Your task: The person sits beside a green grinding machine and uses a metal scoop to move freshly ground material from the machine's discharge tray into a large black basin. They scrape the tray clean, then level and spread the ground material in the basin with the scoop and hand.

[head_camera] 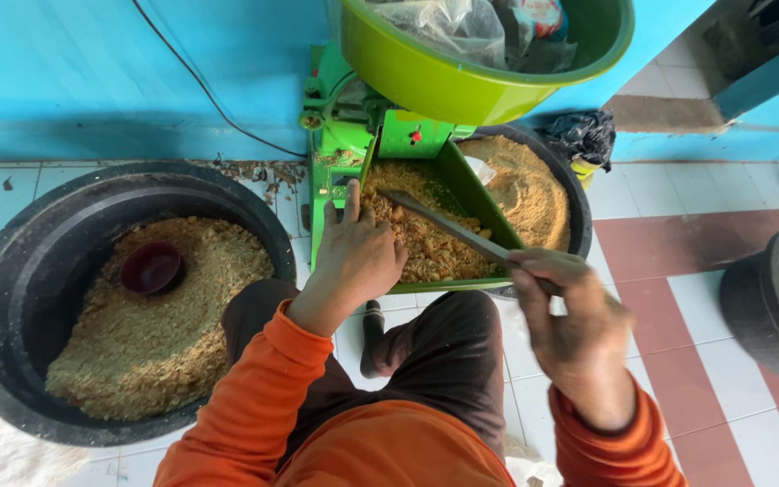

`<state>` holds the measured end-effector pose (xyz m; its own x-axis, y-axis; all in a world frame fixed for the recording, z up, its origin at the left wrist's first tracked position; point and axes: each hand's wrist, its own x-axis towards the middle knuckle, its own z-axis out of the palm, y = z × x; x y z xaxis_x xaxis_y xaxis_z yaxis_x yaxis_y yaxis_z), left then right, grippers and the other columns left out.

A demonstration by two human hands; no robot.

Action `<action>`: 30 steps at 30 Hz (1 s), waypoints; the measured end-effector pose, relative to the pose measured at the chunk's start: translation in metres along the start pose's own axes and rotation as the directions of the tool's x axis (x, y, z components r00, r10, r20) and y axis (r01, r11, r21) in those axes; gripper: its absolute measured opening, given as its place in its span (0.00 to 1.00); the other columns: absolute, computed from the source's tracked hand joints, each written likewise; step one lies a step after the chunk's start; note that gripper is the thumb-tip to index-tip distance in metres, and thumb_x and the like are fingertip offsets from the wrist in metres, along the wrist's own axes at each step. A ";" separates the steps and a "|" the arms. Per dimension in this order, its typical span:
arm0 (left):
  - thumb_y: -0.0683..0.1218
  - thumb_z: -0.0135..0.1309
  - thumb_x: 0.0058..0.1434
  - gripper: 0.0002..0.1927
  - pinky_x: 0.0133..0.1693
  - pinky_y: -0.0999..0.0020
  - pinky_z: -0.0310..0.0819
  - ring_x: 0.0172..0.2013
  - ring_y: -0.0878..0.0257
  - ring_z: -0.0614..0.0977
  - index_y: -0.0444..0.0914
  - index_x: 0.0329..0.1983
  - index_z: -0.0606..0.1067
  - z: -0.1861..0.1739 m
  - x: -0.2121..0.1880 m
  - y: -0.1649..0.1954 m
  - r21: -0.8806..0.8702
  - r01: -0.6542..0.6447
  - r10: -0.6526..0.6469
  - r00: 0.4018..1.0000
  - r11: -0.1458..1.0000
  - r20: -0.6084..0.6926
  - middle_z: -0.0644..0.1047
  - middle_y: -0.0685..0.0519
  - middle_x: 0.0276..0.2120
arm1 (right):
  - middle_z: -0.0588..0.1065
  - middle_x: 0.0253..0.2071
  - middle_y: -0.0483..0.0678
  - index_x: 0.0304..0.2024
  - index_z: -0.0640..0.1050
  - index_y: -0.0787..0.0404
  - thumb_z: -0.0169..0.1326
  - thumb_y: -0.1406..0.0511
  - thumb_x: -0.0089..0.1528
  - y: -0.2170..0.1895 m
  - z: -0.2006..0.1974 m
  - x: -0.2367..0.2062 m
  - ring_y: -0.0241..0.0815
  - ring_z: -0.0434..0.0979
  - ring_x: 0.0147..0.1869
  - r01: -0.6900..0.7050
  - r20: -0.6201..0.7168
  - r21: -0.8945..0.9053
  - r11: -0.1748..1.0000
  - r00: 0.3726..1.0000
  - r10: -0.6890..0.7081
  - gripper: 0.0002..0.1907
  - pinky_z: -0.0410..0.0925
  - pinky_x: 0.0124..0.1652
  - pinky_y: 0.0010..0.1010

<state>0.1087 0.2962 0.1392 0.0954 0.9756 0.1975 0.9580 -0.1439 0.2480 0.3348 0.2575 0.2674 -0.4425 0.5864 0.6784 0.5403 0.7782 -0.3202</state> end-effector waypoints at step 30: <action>0.52 0.48 0.63 0.20 0.62 0.32 0.59 0.69 0.34 0.63 0.33 0.38 0.82 -0.002 -0.001 0.003 -0.026 0.017 -0.017 1.000 1.000 -0.004 0.80 0.34 0.47 | 0.80 0.47 0.56 0.45 0.70 0.70 0.58 0.75 0.65 0.016 -0.025 -0.010 0.42 0.85 0.42 0.003 0.104 0.068 0.998 0.995 -0.011 0.11 0.77 0.37 0.27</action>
<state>0.1113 0.2945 0.1418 0.0778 0.9773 0.1972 0.9521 -0.1315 0.2760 0.3657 0.2581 0.2721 -0.5202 0.5984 0.6093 0.4887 0.7937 -0.3623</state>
